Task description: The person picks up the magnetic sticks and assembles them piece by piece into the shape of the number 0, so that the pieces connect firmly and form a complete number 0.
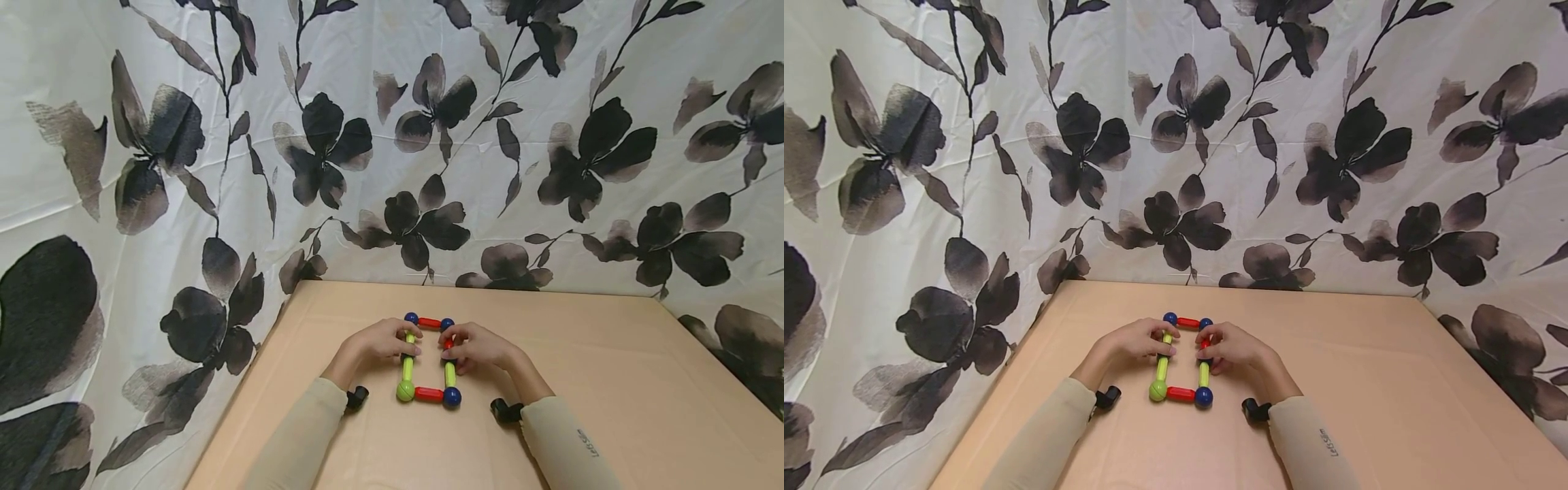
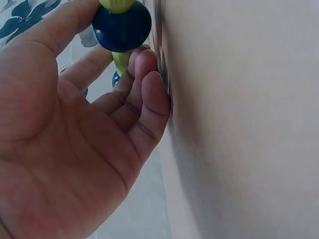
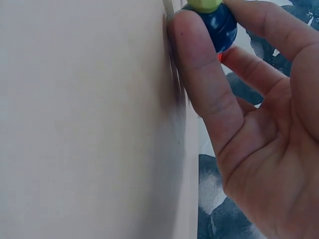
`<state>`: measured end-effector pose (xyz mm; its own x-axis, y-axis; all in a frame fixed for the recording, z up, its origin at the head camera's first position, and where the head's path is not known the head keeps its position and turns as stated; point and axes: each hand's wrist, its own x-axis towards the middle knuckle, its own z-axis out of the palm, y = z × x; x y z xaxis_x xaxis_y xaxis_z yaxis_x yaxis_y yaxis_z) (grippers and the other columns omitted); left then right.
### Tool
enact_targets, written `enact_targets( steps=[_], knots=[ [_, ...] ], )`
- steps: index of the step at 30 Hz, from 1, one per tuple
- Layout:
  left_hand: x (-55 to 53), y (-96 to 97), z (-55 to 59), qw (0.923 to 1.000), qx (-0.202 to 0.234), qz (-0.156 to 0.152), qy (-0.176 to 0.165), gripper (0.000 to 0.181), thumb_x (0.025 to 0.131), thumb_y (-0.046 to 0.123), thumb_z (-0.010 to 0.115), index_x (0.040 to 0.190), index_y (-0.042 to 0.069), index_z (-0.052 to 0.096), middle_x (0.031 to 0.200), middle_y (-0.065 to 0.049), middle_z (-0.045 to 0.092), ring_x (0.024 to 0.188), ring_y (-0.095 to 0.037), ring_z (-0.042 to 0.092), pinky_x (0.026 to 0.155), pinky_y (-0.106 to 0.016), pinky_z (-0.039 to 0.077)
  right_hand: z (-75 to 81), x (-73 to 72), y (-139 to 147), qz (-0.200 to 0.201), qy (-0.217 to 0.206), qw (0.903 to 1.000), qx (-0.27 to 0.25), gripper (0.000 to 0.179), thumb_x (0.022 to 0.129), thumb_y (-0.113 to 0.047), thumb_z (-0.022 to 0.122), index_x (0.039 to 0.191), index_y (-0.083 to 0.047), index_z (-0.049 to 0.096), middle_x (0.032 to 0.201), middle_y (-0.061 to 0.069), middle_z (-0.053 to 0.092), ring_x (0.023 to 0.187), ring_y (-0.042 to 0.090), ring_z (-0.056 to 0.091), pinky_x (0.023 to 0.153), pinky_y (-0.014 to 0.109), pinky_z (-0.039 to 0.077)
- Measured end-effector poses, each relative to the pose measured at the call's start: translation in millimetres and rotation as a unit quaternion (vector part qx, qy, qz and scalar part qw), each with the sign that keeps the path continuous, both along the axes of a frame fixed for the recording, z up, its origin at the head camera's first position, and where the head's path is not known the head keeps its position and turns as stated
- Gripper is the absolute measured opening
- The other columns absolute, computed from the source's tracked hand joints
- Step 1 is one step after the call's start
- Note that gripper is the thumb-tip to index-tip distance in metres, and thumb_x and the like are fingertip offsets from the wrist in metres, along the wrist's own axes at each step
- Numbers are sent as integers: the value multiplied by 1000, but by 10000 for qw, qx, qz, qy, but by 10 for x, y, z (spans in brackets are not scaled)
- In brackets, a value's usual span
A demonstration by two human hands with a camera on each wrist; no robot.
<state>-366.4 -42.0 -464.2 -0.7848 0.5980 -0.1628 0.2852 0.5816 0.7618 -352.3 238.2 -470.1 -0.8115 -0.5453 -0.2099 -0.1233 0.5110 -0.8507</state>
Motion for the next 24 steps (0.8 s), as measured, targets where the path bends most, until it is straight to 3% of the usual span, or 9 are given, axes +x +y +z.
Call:
enact_targets(
  steps=[17, 24],
  knots=[
    [4, 0, 23, 9995, -306, 10, 68, 36, 93, 41, 78, 123, 22, 72, 100, -3, 65, 85, -18, 59, 72, -31, 47, -18, 2, -51, -225, 112, 9997, -30, 33, 95, -21, 76, 125, -8, 69, 100, 16, 55, 69, 21, 67, 66, 36, 63],
    [-9, 1, 20, 9997, -230, -32, 126, 40, 93, 41, 78, 125, 18, 72, 97, -2, 66, 82, -18, 60, 70, -29, 48, -3, 9, -58, -244, 33, 9997, -79, 34, 96, -20, 76, 126, -7, 68, 100, 17, 55, 67, 21, 68, 65, 36, 63]
  ],
)
